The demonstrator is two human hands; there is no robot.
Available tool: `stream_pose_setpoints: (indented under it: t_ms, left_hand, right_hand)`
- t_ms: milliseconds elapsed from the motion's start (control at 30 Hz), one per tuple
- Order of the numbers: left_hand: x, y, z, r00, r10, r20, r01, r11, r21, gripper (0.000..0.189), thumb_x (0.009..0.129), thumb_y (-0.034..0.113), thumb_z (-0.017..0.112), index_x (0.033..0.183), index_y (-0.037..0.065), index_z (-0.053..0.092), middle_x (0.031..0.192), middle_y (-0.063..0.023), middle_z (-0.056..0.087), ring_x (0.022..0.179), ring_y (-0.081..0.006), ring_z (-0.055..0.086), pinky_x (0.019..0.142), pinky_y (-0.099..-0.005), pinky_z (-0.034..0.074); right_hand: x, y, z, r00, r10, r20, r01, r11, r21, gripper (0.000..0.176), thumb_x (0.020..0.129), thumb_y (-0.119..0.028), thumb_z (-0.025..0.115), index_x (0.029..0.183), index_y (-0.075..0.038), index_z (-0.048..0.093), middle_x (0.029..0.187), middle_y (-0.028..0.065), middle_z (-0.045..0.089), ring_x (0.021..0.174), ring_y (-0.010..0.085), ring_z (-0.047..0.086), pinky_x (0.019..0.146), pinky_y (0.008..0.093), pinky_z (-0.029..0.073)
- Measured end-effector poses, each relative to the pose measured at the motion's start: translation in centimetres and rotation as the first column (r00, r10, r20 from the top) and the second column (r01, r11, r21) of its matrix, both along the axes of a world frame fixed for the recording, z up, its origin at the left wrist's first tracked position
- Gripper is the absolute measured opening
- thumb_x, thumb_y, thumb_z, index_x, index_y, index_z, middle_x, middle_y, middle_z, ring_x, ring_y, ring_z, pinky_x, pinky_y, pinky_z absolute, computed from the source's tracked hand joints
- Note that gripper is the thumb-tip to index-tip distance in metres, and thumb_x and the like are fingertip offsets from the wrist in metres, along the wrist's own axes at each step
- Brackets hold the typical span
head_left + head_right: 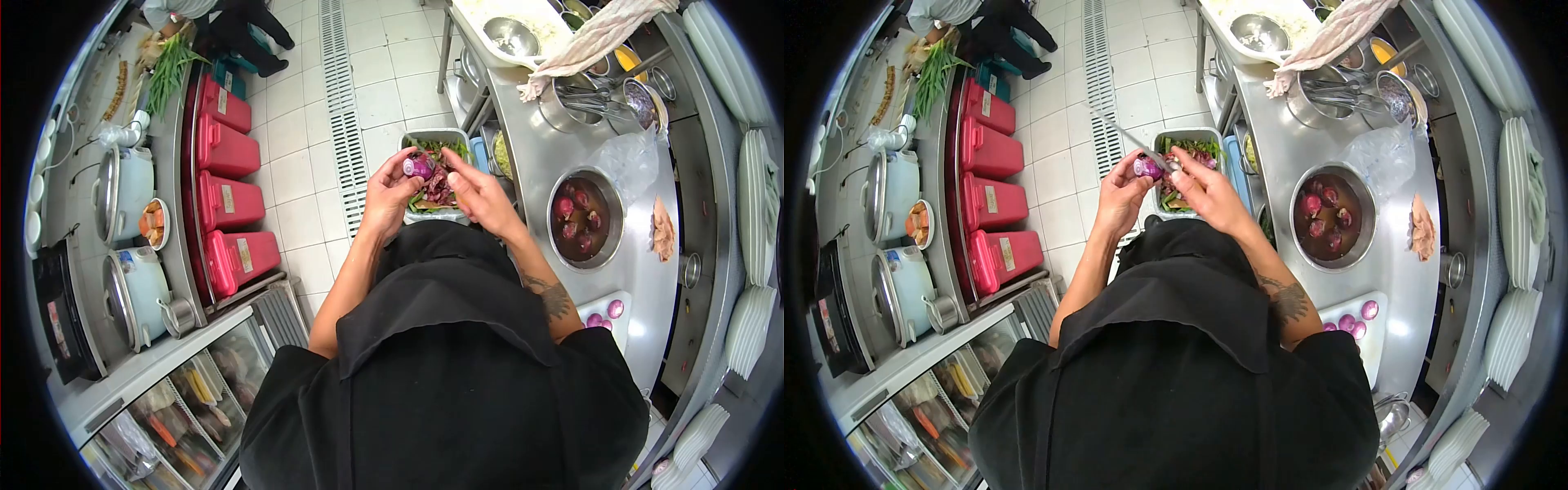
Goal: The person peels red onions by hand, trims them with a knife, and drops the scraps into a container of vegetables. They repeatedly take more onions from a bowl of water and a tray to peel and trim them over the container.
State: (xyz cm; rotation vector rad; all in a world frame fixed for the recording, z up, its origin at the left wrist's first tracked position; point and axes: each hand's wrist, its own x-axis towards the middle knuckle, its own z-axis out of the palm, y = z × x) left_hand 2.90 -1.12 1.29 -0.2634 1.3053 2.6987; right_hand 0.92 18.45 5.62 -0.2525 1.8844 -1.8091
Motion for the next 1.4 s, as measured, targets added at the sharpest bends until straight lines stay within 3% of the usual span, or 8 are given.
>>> stream_pose_setpoints:
  t_ms: [267,500,600,767,900,1000,1200,1400]
  left_hand:
    - [0.0,0.8,0.7,0.998,0.016,0.056,-0.016,1.000,0.006,0.049,0.089,-0.008,0.062,0.135,-0.004,0.048,0.122,-0.0116,0.058,0.108,-0.0176,0.060,0.094,-0.0306,0.052]
    - [-0.3,1.0,0.7,0.996,0.074,0.040,-0.070,0.994,-0.087,0.043,0.086,-0.008,0.064,0.128,-0.005,0.053,0.118,-0.0108,0.061,0.104,-0.0160,0.061,0.090,-0.0293,0.052]
    - [-0.6,1.3,1.3,0.998,0.068,-0.016,-0.070,0.984,-0.166,0.045,0.084,-0.008,0.065,0.127,-0.005,0.053,0.115,-0.0095,0.062,0.101,-0.0144,0.061,0.090,-0.0279,0.051]
    - [-0.8,1.0,0.7,0.999,-0.019,-0.044,0.011,0.985,-0.173,0.051,0.081,-0.010,0.064,0.130,-0.004,0.051,0.115,-0.0085,0.062,0.101,-0.0133,0.061,0.091,-0.0272,0.049]
    - [-1.0,-0.1,0.5,0.990,-0.103,-0.098,0.085,0.981,-0.174,0.053,0.080,-0.012,0.063,0.130,-0.003,0.051,0.116,-0.0085,0.061,0.103,-0.0133,0.060,0.092,-0.0269,0.049]
    - [-1.1,-0.6,0.5,0.986,-0.126,-0.109,0.108,0.982,-0.154,0.052,0.079,-0.011,0.062,0.129,-0.004,0.051,0.115,-0.0095,0.062,0.102,-0.0137,0.061,0.092,-0.0272,0.050]
    - [-0.5,-0.4,-0.3,0.981,-0.176,-0.082,0.181,0.981,0.064,0.049,0.082,-0.007,0.052,0.131,-0.006,0.049,0.117,-0.0115,0.062,0.102,-0.0162,0.062,0.092,-0.0312,0.051]
    - [-1.0,-1.3,-2.0,0.983,-0.176,-0.051,0.178,0.983,0.036,0.053,0.087,0.005,0.058,0.138,0.001,0.047,0.128,-0.0106,0.059,0.111,-0.0206,0.061,0.096,-0.0373,0.052]
  right_hand:
    - [0.4,-0.6,-0.4,0.956,0.003,-0.294,0.024,0.996,0.086,0.050,0.097,-0.034,0.058,0.136,-0.003,0.053,0.126,0.0182,0.062,0.115,0.0178,0.059,0.097,0.0299,0.044]
    - [0.6,-0.8,-0.9,0.958,-0.046,-0.283,0.075,0.993,0.093,0.047,0.096,-0.033,0.061,0.131,-0.003,0.057,0.124,0.0179,0.064,0.117,0.0191,0.059,0.098,0.0301,0.044]
    - [0.5,-1.0,-1.7,0.942,-0.152,-0.300,0.173,0.984,0.044,0.047,0.096,-0.032,0.061,0.132,-0.003,0.057,0.119,0.0151,0.067,0.110,0.0170,0.062,0.094,0.0289,0.047]
    - [-0.4,-0.9,-3.2,0.962,-0.205,-0.181,0.202,0.979,-0.034,0.046,0.098,-0.031,0.058,0.136,-0.004,0.054,0.062,-0.0069,0.039,0.050,0.0019,0.030,0.045,0.0228,0.025]
    - [-0.1,-0.8,-2.1,0.972,-0.200,-0.124,0.200,0.980,-0.011,0.047,0.098,-0.032,0.058,0.136,-0.005,0.054,0.060,-0.0060,0.042,0.050,0.0027,0.035,0.045,0.0225,0.028]
    - [-0.1,-1.0,-1.5,0.971,-0.213,-0.109,0.218,0.975,0.040,0.047,0.096,-0.033,0.061,0.130,0.001,0.057,0.118,0.0141,0.067,0.100,0.0119,0.061,0.087,0.0259,0.048]
    - [-0.7,-1.0,-0.6,0.972,-0.232,0.034,0.234,0.970,-0.064,0.042,0.098,-0.029,0.058,0.131,-0.003,0.058,0.062,-0.0041,0.048,0.050,0.0013,0.038,0.044,0.0212,0.030]
    - [-1.2,1.4,-1.7,0.949,0.055,0.310,0.090,0.896,-0.434,0.057,0.103,-0.031,0.044,0.153,-0.013,0.023,0.055,0.0002,0.045,0.042,0.0092,0.041,0.039,0.0232,0.036]
